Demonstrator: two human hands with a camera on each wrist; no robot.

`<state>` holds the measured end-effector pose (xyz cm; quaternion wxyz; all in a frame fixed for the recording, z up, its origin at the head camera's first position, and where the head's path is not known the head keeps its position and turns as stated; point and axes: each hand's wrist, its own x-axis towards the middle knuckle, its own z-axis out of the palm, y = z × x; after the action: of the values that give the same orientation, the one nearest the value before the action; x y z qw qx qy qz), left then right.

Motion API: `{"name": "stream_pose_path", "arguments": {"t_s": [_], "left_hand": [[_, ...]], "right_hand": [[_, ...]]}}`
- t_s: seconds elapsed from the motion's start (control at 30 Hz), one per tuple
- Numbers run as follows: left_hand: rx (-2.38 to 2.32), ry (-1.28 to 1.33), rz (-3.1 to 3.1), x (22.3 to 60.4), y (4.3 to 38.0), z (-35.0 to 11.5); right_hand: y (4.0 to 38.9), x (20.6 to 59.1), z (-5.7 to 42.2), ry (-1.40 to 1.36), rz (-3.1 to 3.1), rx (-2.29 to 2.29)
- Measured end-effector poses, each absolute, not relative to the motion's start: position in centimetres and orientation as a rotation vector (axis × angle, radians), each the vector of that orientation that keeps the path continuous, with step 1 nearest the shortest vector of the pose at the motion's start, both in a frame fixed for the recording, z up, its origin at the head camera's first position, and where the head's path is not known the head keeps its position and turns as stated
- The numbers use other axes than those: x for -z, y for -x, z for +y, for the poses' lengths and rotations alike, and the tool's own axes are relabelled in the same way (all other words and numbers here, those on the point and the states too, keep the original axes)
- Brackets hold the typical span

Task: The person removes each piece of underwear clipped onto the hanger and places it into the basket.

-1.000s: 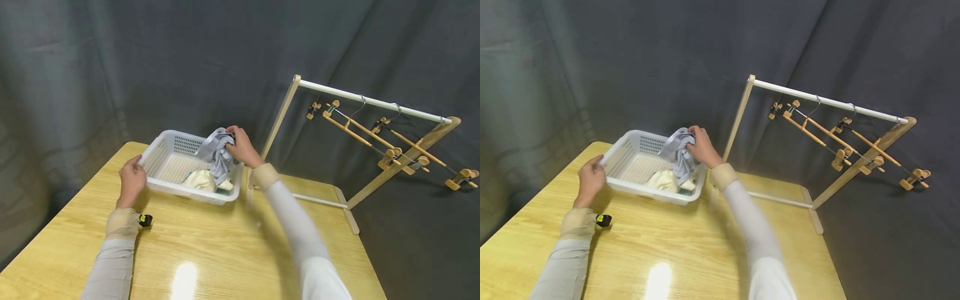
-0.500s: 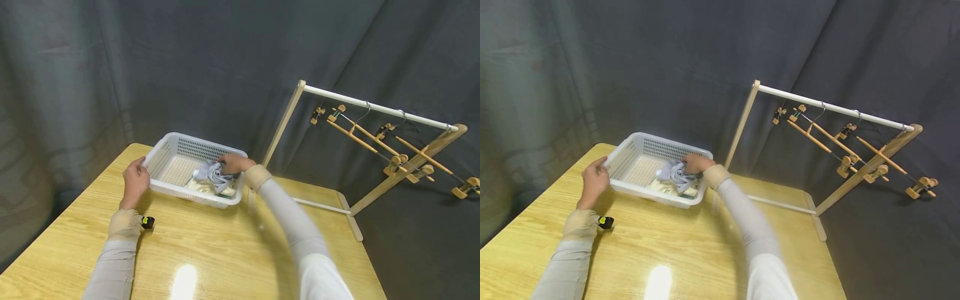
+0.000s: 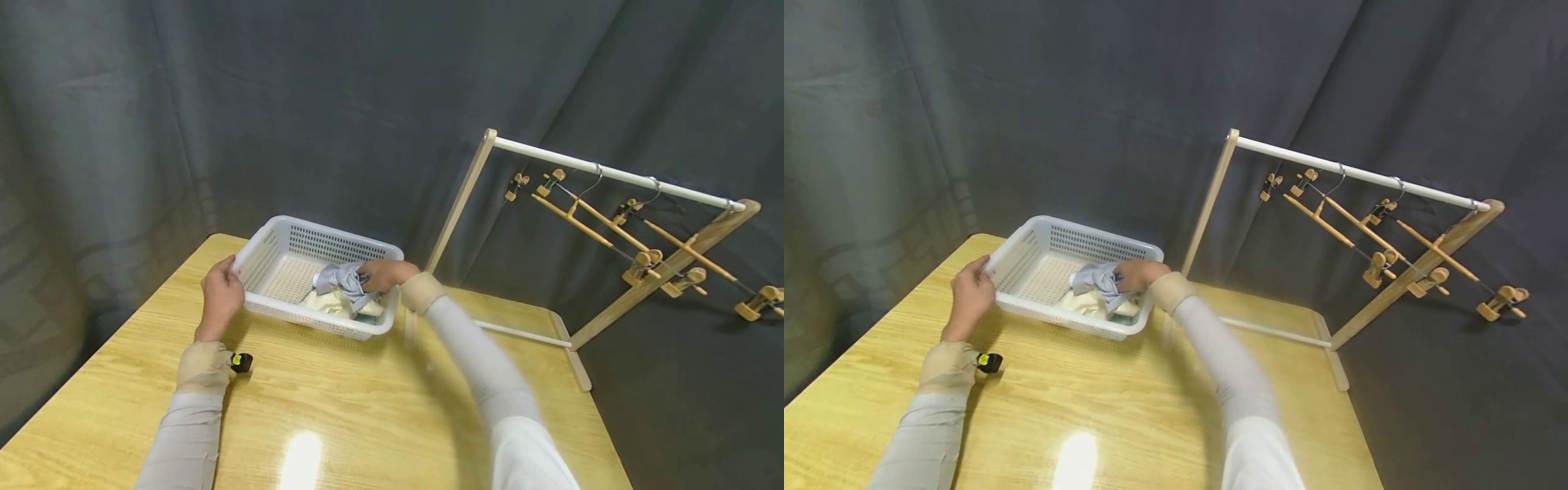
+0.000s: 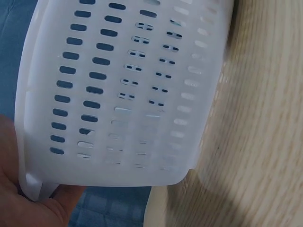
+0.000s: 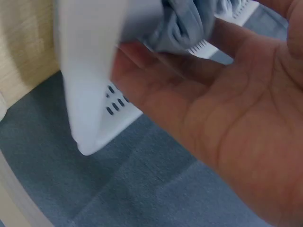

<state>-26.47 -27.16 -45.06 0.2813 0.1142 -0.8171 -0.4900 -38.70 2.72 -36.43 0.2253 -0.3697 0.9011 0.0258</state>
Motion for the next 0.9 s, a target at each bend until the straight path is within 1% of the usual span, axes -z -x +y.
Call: {"name": "stream_pose_path", "arguments": {"t_s": [0.17,0.5,0.6,0.77,0.9], "left_hand": [[1.319,-0.3,-2.197,45.2,26.6,-27.1],[1.326,-0.315,-2.224,45.5,26.8,-27.1],[1.301,-0.272,-2.27,45.3,27.1,-27.0],[1.117,-0.174,-2.314,44.2,27.7,-27.1],[0.96,-0.068,-2.313,42.9,27.7,-27.0]], "right_hand": [[38.6,37.4,2.7,1.051,2.492,-0.061],[38.1,38.0,3.6,1.08,2.508,-0.038],[37.7,38.1,4.1,1.067,2.515,-0.039],[36.9,37.6,4.8,1.066,2.572,0.0],[35.5,37.2,5.7,1.102,2.687,0.085]]}}
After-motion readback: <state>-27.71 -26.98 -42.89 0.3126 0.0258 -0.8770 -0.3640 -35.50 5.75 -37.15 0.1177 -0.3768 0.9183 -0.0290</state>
